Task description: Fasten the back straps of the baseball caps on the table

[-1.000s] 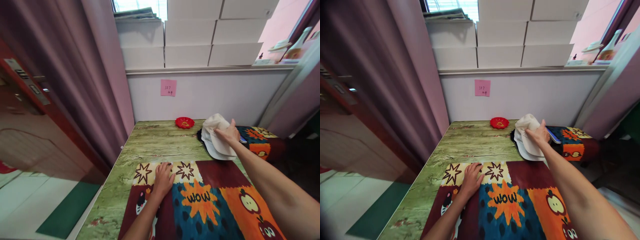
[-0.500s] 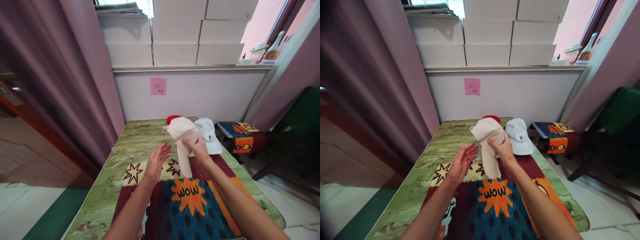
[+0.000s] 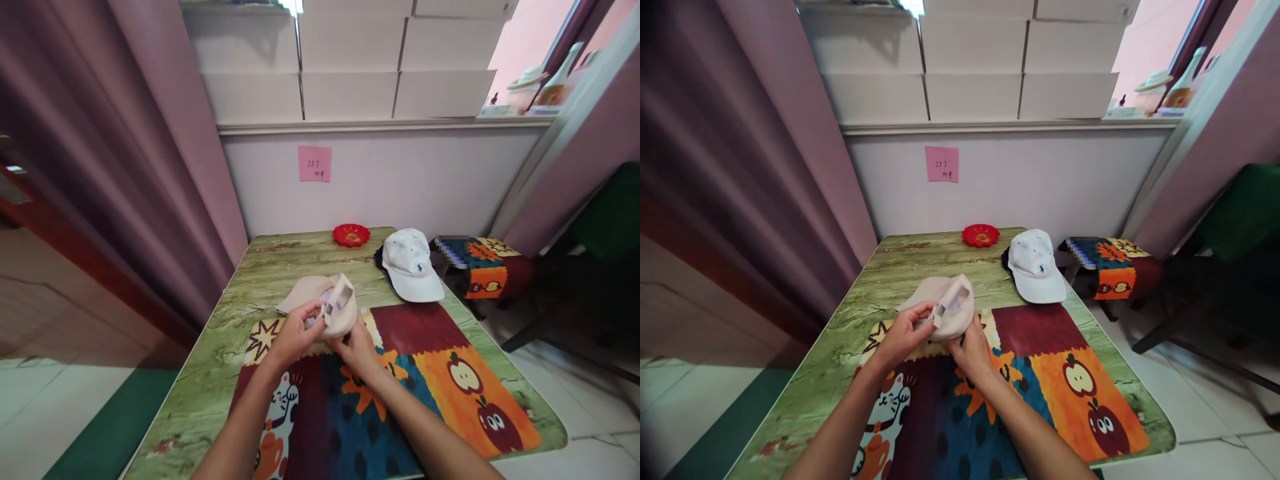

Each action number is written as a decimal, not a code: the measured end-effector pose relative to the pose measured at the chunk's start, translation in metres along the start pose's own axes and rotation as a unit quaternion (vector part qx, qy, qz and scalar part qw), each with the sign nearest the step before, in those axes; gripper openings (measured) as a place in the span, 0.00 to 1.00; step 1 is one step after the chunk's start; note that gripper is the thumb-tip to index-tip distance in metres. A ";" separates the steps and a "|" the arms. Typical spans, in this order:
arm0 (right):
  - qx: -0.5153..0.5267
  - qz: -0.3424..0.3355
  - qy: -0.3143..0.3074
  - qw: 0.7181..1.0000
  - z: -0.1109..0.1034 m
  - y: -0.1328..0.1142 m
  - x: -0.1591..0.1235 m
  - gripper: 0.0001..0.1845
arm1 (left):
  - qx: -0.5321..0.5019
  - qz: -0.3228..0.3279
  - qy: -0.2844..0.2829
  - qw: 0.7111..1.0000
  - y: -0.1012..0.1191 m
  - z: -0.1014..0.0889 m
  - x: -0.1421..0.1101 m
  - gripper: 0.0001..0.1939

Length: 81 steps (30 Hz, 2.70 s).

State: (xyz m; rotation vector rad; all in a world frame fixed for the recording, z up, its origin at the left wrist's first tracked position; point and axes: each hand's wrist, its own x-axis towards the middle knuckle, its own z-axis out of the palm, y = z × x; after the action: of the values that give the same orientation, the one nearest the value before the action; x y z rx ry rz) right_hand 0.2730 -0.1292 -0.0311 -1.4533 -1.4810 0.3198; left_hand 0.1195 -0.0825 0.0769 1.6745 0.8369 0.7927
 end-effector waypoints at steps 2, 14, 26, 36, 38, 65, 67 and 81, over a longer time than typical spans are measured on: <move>0.015 0.022 -0.023 0.999 -0.018 0.000 -0.008 0.22 | 0.042 -0.003 0.007 0.999 -0.013 -0.003 -0.008 0.19; -0.048 -0.149 -0.090 0.984 -0.059 -0.067 0.051 0.14 | 0.056 0.002 0.024 0.998 0.004 -0.017 -0.029 0.16; 0.068 -0.042 -0.071 0.994 -0.036 -0.056 0.039 0.07 | -0.145 -0.053 0.099 0.983 -0.024 0.002 -0.018 0.15; 0.039 -0.068 -0.060 0.995 -0.033 -0.061 0.039 0.05 | -0.119 -0.027 0.059 0.991 -0.022 -0.011 -0.024 0.14; 0.037 -0.066 -0.059 0.995 -0.032 -0.062 0.040 0.05 | -0.106 -0.025 0.052 0.993 -0.023 -0.014 -0.024 0.15; 0.227 0.036 -0.137 0.963 -0.058 0.038 0.047 0.42 | -0.144 -0.035 0.121 0.982 -0.009 -0.017 -0.008 0.15; 0.144 0.018 -0.137 0.980 -0.058 0.040 0.046 0.31 | -0.171 -0.033 0.132 0.976 -0.008 -0.015 -0.005 0.15; 0.579 0.250 0.184 0.754 -0.039 0.027 0.057 0.20 | -0.242 -0.098 0.081 0.962 -0.049 -0.026 -0.026 0.37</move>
State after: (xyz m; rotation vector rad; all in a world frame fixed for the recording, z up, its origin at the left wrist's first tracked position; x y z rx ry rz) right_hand 0.3314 -0.0904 -0.0072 -0.7332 -0.3072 1.0023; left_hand 0.0769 -0.0812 0.0328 1.0904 0.8253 0.9179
